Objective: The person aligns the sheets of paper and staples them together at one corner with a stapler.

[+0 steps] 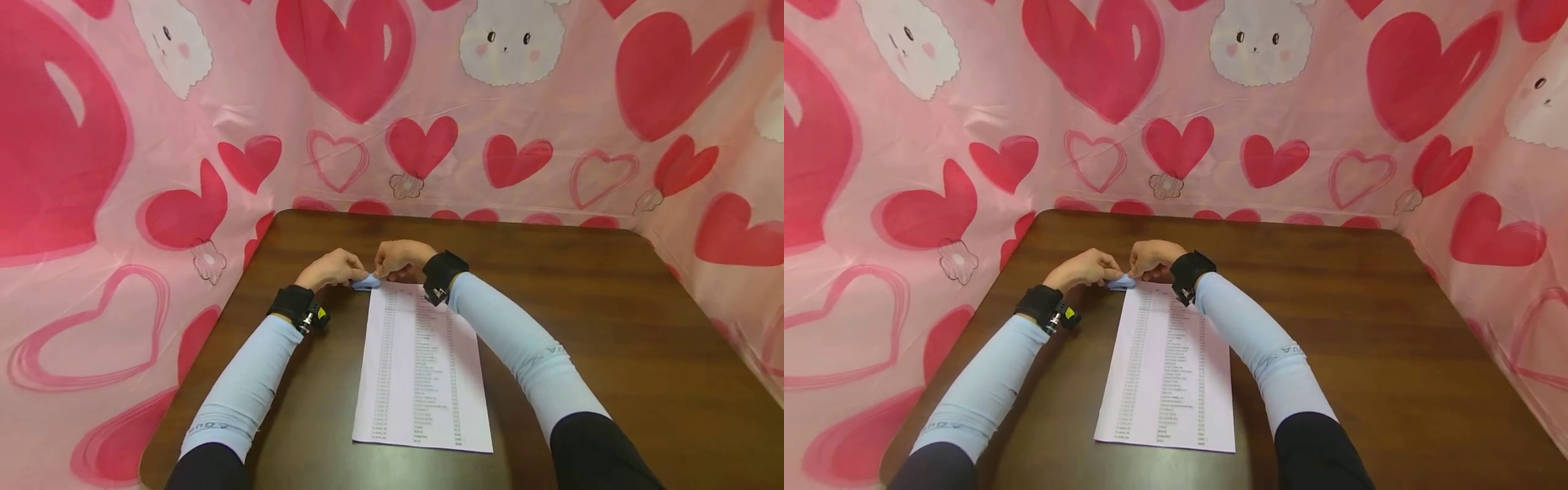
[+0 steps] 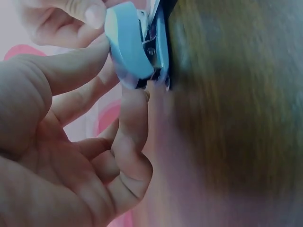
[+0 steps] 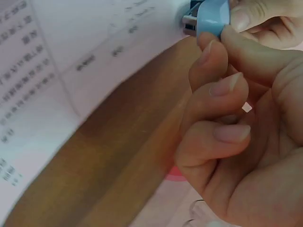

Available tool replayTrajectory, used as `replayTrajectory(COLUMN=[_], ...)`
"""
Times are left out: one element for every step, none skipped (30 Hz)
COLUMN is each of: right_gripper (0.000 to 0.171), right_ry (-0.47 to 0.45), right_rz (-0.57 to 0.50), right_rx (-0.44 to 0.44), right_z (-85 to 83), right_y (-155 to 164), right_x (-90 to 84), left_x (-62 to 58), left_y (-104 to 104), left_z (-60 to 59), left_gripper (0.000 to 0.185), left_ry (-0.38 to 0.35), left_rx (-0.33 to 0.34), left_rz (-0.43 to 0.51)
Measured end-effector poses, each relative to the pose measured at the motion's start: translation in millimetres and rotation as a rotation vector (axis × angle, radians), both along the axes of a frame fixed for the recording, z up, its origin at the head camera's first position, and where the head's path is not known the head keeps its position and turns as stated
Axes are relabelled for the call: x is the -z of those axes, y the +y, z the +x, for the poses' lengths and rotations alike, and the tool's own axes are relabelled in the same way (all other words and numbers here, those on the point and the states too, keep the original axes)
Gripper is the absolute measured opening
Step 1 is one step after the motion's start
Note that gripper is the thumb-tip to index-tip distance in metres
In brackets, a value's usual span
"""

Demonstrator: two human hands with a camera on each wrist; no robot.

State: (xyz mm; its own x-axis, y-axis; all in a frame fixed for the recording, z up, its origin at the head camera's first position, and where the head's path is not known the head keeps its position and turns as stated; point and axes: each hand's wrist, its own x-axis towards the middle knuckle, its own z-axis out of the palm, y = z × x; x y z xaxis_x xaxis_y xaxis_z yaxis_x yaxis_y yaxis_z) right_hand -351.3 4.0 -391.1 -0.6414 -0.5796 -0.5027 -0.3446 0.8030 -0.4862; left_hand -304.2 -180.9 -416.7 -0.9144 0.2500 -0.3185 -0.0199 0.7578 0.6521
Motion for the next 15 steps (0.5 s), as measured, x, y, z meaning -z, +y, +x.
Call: replayTrajectory(right_gripper=[0.026, 0.025, 0.024, 0.023, 0.022, 0.021, 0.020, 0.019, 0.019, 0.018, 0.018, 0.018, 0.017, 0.017, 0.017], right_ry=[0.013, 0.020, 0.020, 0.018, 0.012, 0.009, 0.005, 0.005, 0.002, 0.006, 0.014, 0.024, 0.035, 0.045, 0.055], right_rz=[-0.002, -0.005, -0.006, -0.006, -0.008, -0.008, -0.008, -0.006, -0.009, -0.010, -0.011, -0.014, -0.020, -0.026, -0.035], right_rx=[-0.002, -0.004, 0.000, 0.005, 0.011, 0.017, 0.025, 0.030, 0.037, 0.038, 0.035, 0.028, 0.022, 0.018, 0.011], right_z=[0.2, 0.5, 0.9, 1.3, 1.9, 2.6, 3.2, 3.7, 4.3, 4.9, 5.6, 6.4, 7.0, 7.8, 8.8], right_y=[-0.8, -1.5, -2.0, -2.4, -2.7, -2.8, -2.8, -3.0, -2.9, -2.8, -2.3, -1.5, -0.3, 1.5, 4.0], right_x=[-2.8, -5.0, -6.4, -7.3, -7.5, -7.0, -6.2, -5.1, -3.7, -2.4, -1.2, -0.3, 0.6, 1.0, 1.0], left_x=[-1.6, -2.3, -2.9, -2.9, -2.4, -1.5, -0.5, 0.3, 1.0, 2.0, 2.8, 3.2, 3.5, 3.4, 3.1], left_y=[-0.8, -1.6, -1.8, -1.7, -1.5, -1.1, -0.8, -0.5, -0.1, 0.1, 0.4, 0.4, 0.3, -0.1, -0.8], left_z=[0.4, 0.7, 1.4, 2.4, 3.1, 3.8, 4.5, 5.2, 6.1, 6.6, 7.5, 8.9, 10.9, 13.3, 16.2], left_gripper=[0.021, 0.023, 0.024, 0.025, 0.025, 0.027, 0.027, 0.028, 0.028, 0.029, 0.029, 0.030, 0.030, 0.031, 0.031], left_ry=[0.013, 0.026, 0.033, 0.037, 0.038, 0.037, 0.038, 0.038, 0.038, 0.045, 0.055, 0.065, 0.078, 0.094, 0.109], left_rx=[0.006, 0.018, 0.030, 0.044, 0.057, 0.072, 0.088, 0.098, 0.102, 0.109, 0.110, 0.108, 0.100, 0.084, 0.064], left_rz=[-0.005, -0.014, -0.019, -0.024, -0.027, -0.030, -0.034, -0.040, -0.043, -0.050, -0.055, -0.056, -0.055, -0.047, -0.040])
